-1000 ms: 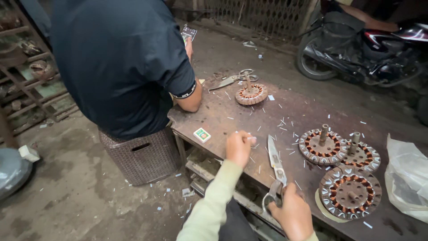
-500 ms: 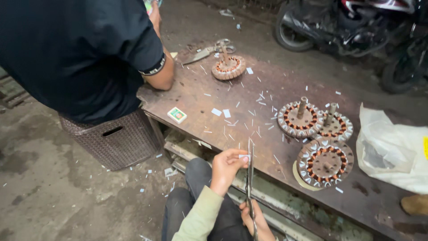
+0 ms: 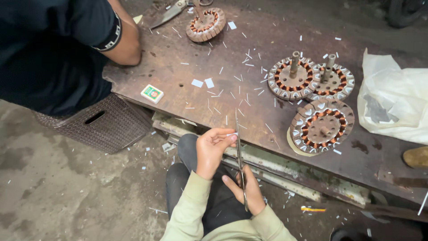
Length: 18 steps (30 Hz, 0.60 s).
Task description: The person cuts small rectangular pieces of white insulating material using scissors and inserts them into the slots of a copper-wound stator. The person repeats this process for multiple stators placed on a metal workbench.
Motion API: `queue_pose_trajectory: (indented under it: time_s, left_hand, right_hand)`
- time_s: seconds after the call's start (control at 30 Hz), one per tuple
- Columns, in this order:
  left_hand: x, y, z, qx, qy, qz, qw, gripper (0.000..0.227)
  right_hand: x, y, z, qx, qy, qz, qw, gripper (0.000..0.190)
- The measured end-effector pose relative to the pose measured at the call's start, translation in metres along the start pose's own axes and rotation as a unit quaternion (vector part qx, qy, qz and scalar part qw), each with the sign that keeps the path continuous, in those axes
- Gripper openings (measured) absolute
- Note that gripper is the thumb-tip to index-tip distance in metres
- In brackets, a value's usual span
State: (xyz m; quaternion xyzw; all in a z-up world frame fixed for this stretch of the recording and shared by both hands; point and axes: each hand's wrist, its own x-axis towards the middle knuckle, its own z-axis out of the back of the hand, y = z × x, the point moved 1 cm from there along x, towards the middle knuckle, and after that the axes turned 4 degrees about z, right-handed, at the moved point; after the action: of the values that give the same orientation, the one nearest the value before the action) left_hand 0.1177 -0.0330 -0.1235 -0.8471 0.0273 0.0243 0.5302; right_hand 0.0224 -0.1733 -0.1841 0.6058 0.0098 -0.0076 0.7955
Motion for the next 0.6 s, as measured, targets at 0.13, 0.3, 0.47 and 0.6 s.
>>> queue_pose_trajectory:
  time_s: [0.13,0.3,0.47,0.6]
  left_hand:
    - [0.003,0.002,0.002,-0.001,0.021,0.004,1.0,0.019]
    - [0.007,-0.001,0.004,0.007,0.031,0.014,0.999,0.02]
    - [0.009,-0.001,0.006,0.011,0.036,0.019,0.999,0.021]
    - [0.007,-0.004,0.006,0.044,0.039,-0.001,0.998,0.022]
  right_hand:
    - [0.001,0.002,-0.001,-0.006,-0.006,-0.024,1.0,0.031]
    - [0.001,-0.017,0.0,-0.014,-0.03,0.018,0.999,0.03]
    - [-0.003,-0.046,-0.003,0.009,-0.028,-0.012,0.999,0.031]
    - [-0.001,-0.059,-0.005,0.047,-0.023,-0.018,0.998,0.035]
